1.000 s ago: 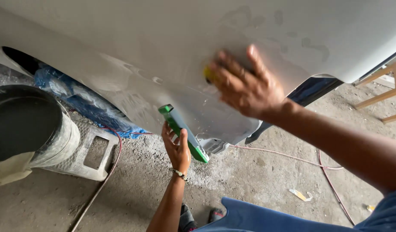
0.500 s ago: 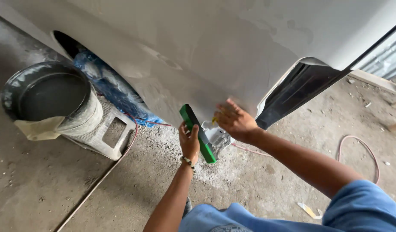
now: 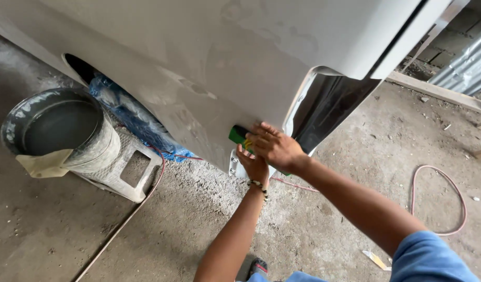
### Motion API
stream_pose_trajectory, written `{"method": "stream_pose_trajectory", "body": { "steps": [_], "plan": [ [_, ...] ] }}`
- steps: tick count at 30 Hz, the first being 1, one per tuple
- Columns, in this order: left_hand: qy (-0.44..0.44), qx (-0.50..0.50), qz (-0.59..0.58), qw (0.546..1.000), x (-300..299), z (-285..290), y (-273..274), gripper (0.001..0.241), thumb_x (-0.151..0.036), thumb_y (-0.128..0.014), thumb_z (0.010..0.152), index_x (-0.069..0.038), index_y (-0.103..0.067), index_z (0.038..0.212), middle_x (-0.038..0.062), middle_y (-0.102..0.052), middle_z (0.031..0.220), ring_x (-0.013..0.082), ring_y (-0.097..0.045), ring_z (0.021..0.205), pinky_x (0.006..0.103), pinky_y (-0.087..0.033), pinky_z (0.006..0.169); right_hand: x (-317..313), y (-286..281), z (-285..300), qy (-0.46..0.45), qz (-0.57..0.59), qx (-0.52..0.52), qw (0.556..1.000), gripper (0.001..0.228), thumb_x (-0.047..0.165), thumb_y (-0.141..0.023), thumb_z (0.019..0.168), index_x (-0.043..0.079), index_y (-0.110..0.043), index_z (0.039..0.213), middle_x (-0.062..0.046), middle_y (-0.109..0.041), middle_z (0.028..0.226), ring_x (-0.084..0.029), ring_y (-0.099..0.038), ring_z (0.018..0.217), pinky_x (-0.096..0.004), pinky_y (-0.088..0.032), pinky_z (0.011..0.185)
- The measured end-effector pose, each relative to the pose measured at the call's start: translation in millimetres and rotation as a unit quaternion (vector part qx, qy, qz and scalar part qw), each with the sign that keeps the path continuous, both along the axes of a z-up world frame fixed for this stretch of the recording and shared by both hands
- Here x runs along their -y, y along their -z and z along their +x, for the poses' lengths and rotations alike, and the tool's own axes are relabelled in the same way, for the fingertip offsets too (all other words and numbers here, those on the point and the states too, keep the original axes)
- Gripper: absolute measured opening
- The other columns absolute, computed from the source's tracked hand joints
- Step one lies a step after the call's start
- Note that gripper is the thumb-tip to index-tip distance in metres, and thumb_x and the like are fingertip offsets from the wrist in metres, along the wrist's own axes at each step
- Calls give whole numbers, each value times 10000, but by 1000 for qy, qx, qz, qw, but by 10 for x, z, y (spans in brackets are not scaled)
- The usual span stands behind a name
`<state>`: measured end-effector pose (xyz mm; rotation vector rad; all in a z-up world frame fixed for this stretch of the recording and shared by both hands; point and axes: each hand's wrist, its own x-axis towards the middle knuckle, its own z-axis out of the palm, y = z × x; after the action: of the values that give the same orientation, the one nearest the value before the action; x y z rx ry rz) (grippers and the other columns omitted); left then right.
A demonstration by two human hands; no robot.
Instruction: The person sands a large gray car panel using a green sanding block and a yellow cloth. They repeatedly dip the tools into a bucket of water and wipe the surface to smooth it.
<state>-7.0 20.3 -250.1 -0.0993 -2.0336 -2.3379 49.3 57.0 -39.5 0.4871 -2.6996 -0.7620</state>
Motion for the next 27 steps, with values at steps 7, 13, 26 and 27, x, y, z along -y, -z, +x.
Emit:
{"method": "stream_pose_trajectory", "body": {
  "steps": [7,13,26,27],
  "plan": [
    [61,39,104,992,161,77,-298,561,-207,-615,990,-73,-297,1432,143,-438,1401,273,-548,1219,399,-508,1033,144,-130,220,-9,-467,37,883,220,255,-659,951,118,-755,1094,-62,-709,1252,-264,-684,1129,-378,-588,896],
    [155,302,620,707,-130,-202,102,620,-612,-376,1013,-76,-506,1295,104,-557,1233,231,-572,1101,401,-509,933,171,-289,84,32,-477,34,878,381,433,-744,883,55,-699,866,-99,-688,908,-288,-677,820,-416,-552,693],
    [141,194,343,908,61,-74,-682,692,-385,-665,977,-45,-371,1503,130,-550,1399,244,-597,1220,415,-554,994,-14,-381,7,-31,-226,-53,972,308,362,-648,984,101,-681,1144,-81,-653,1194,-273,-611,1118,-445,-481,947],
    [171,212,376,886,112,-45,-838,722,-443,-630,995,-47,-340,1524,153,-542,1433,287,-594,1272,448,-551,1047,-40,-414,15,-42,-147,-85,985,374,349,-639,983,127,-662,1283,-72,-629,1315,-266,-558,1265,-484,-407,1095]
  ]
}}
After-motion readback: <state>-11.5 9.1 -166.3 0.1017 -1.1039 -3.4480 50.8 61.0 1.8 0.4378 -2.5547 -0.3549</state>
